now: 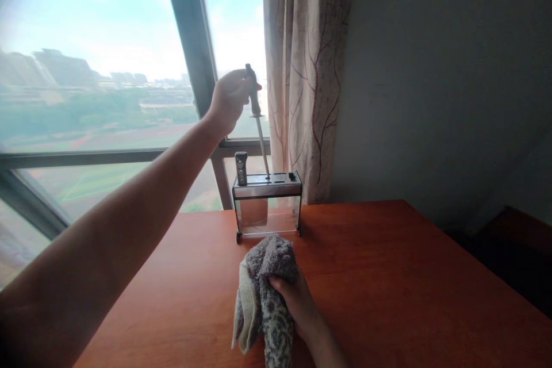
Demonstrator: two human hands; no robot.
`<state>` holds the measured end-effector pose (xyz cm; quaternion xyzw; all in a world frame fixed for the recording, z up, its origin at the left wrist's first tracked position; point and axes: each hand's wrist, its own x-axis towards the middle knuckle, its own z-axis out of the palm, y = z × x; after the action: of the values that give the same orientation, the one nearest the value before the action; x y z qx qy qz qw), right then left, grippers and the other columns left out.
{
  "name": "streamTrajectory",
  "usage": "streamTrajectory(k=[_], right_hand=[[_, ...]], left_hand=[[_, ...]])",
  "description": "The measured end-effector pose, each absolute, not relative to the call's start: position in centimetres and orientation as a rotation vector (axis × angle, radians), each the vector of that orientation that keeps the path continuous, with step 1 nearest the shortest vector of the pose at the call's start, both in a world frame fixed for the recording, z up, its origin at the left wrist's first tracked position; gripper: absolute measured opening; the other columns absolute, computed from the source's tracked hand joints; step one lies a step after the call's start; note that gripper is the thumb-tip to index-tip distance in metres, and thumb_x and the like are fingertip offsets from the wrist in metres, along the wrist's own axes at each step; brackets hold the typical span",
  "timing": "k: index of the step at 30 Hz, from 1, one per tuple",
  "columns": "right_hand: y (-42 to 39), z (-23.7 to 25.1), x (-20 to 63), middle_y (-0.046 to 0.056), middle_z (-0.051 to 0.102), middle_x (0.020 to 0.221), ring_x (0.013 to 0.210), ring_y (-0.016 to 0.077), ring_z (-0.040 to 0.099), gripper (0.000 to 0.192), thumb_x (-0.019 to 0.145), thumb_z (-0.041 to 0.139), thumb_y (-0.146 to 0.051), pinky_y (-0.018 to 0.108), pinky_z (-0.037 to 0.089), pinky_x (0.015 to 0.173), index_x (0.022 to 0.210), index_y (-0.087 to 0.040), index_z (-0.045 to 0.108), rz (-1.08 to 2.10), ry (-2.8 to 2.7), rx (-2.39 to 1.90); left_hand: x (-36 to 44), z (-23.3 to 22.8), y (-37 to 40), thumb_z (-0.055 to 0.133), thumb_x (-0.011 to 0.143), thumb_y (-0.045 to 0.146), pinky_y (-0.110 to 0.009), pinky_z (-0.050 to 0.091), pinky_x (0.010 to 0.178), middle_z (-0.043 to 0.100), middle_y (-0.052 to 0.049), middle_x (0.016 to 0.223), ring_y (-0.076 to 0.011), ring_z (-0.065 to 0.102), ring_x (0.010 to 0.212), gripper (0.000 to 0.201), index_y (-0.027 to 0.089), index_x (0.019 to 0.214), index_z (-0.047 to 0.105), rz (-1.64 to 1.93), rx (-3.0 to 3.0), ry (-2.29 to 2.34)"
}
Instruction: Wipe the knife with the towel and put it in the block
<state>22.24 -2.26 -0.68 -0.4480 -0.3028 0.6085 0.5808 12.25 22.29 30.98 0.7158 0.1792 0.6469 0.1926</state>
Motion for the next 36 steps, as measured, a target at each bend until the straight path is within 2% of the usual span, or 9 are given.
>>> streamTrajectory(k=[11, 16, 18, 21, 28, 32, 36], right_hand=[[-2.3, -1.1, 22.3, 0.005, 0.072, 0.093, 0.090, 0.0271, 0.066, 0.035, 0.065, 0.074, -0.033, 0.038, 0.049, 0.082, 0.096, -0.019, 0.066, 1.421, -0.722, -1.028], [-2.3, -0.8, 22.2, 0.004, 0.072, 0.092, 0.089, 0.0271, 0.066, 0.035, 0.066, 0.074, -0.033, 0.039, 0.049, 0.081, 0.096, -0.019, 0.065, 1.440, -0.720, -1.024], [-2.4, -0.7, 22.2, 0.004, 0.072, 0.091, 0.090, 0.0273, 0.066, 0.033, 0.066, 0.074, -0.033, 0.038, 0.049, 0.081, 0.094, -0.019, 0.065, 1.428, -0.728, -1.032], [-2.4, -0.8, 22.1, 0.005, 0.072, 0.091, 0.091, 0.0272, 0.065, 0.031, 0.065, 0.074, -0.033, 0.038, 0.049, 0.081, 0.092, -0.019, 0.066, 1.418, -0.714, -1.056], [-2.3, -1.0, 22.2, 0.006, 0.072, 0.095, 0.094, 0.0274, 0.064, 0.038, 0.062, 0.076, -0.035, 0.039, 0.048, 0.084, 0.094, -0.017, 0.065, 1.420, -0.701, -1.068], [-2.3, -0.7, 22.2, 0.006, 0.072, 0.094, 0.093, 0.0273, 0.064, 0.035, 0.062, 0.076, -0.035, 0.038, 0.049, 0.083, 0.092, -0.018, 0.067, 1.411, -0.717, -1.055], [-2.2, -1.0, 22.2, 0.005, 0.072, 0.092, 0.092, 0.0265, 0.064, 0.034, 0.063, 0.076, -0.034, 0.037, 0.049, 0.082, 0.091, -0.018, 0.066, 1.427, -0.706, -1.043]], left_hand=[[12.6, 29.9, 22.7, 0.054, 0.082, 0.014, -0.025, 0.044, 0.062, 0.066, -0.003, 0.073, -0.0136, 0.059, 0.069, 0.008, 0.017, 0.081, 0.061, 1.726, 2.012, 0.469], [12.5, 28.1, 22.4, 0.058, 0.078, 0.012, -0.023, 0.039, 0.053, 0.067, -0.002, 0.072, -0.0124, 0.057, 0.061, 0.019, 0.017, 0.096, 0.058, 1.496, 2.028, 0.571], [12.2, 27.2, 22.2, 0.059, 0.077, 0.013, -0.023, 0.038, 0.053, 0.067, -0.003, 0.072, -0.0119, 0.057, 0.060, 0.018, 0.016, 0.094, 0.057, 1.400, 2.049, 0.607], [11.6, 26.1, 22.0, 0.059, 0.077, 0.014, -0.024, 0.041, 0.056, 0.068, -0.005, 0.076, -0.0118, 0.058, 0.063, 0.012, 0.015, 0.089, 0.056, 1.267, 2.146, 0.681], [10.7, 25.2, 21.5, 0.061, 0.077, 0.021, -0.030, 0.046, 0.075, 0.066, -0.006, 0.091, -0.0174, 0.060, 0.085, 0.019, 0.015, 0.095, 0.062, 0.923, 2.431, 0.955], [10.5, 24.9, 21.5, 0.060, 0.077, 0.022, -0.028, 0.047, 0.074, 0.067, -0.007, 0.094, -0.0180, 0.061, 0.086, 0.020, 0.014, 0.096, 0.063, 0.853, 2.484, 1.059], [10.4, 24.5, 21.6, 0.063, 0.073, 0.021, -0.026, 0.047, 0.069, 0.069, -0.006, 0.087, -0.0176, 0.062, 0.080, 0.019, 0.013, 0.090, 0.065, 0.764, 2.523, 1.098]])
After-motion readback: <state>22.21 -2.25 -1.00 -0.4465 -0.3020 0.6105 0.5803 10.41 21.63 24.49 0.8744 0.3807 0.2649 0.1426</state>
